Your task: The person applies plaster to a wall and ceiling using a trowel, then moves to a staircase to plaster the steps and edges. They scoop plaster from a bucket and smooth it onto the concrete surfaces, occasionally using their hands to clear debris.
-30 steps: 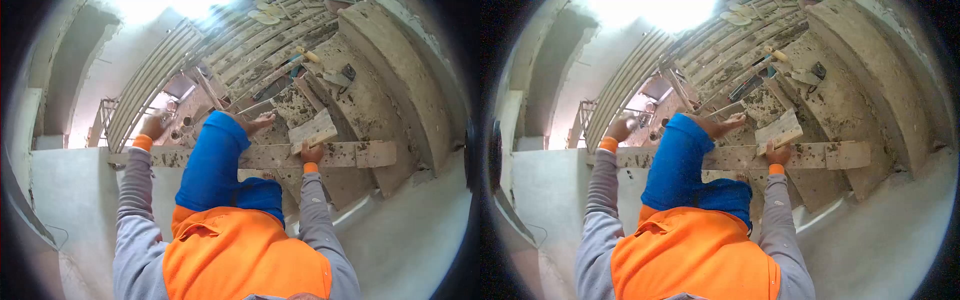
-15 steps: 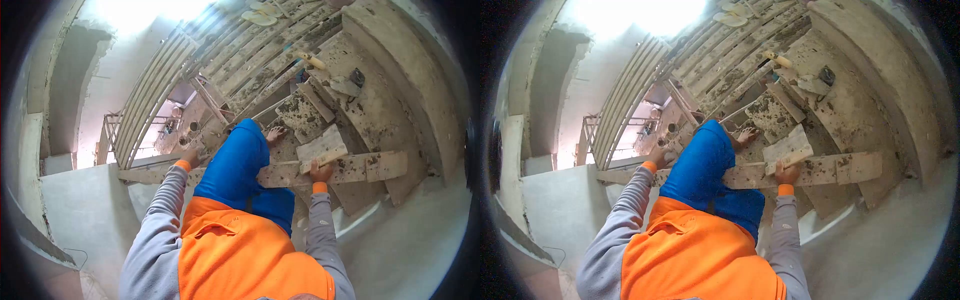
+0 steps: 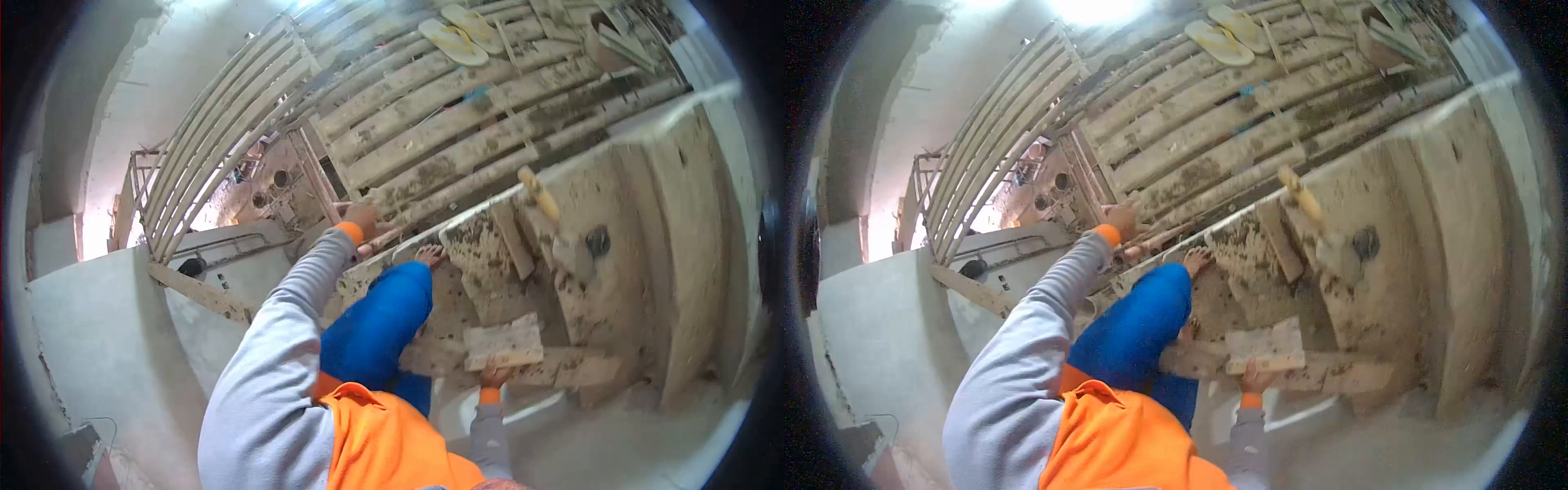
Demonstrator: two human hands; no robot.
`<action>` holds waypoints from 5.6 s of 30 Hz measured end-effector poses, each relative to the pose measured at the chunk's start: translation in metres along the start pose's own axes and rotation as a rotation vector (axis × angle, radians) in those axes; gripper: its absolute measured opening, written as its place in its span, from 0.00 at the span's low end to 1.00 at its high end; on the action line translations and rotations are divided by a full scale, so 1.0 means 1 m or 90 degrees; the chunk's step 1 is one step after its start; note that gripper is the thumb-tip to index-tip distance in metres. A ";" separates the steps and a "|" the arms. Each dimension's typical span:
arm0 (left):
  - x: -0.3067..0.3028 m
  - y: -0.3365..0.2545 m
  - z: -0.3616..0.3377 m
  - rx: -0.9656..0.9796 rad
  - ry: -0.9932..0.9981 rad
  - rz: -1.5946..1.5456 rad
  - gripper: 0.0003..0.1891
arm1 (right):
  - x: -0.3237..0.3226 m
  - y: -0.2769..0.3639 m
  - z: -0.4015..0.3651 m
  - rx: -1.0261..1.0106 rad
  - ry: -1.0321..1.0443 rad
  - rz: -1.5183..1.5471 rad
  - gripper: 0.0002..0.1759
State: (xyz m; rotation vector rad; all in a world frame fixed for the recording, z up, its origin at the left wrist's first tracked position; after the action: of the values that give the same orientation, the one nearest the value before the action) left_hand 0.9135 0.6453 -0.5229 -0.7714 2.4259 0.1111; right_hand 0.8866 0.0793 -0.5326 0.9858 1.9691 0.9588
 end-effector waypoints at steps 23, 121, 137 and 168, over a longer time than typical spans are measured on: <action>-0.014 0.011 0.103 0.020 0.030 -0.022 0.52 | 0.004 0.061 0.022 0.308 0.032 -0.045 0.31; -0.134 0.142 -0.305 -0.829 -0.341 -1.284 0.11 | 0.739 1.024 0.491 -0.645 0.495 -1.116 0.15; -0.142 0.183 -0.267 -0.743 0.097 -1.537 0.34 | 0.994 0.995 0.418 -0.607 0.742 -1.273 0.10; -0.147 0.549 -0.287 -0.963 -0.325 -1.535 0.15 | 1.530 0.944 0.056 -1.441 1.106 -0.935 0.10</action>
State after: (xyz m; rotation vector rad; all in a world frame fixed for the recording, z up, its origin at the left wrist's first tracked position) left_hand 0.5618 1.1039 -0.2559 -2.7924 -0.5956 0.8574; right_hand 0.5498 1.8086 -0.1694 2.5951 -0.2622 -1.8009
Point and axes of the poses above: each hand's wrist, its own z-axis towards the middle knuckle, its own x-axis out of the palm, y = z × x, the point moved 7 cm from there along z, towards the middle knuckle, and after that the axes turned 12 degrees about y, right-handed, at the moved point
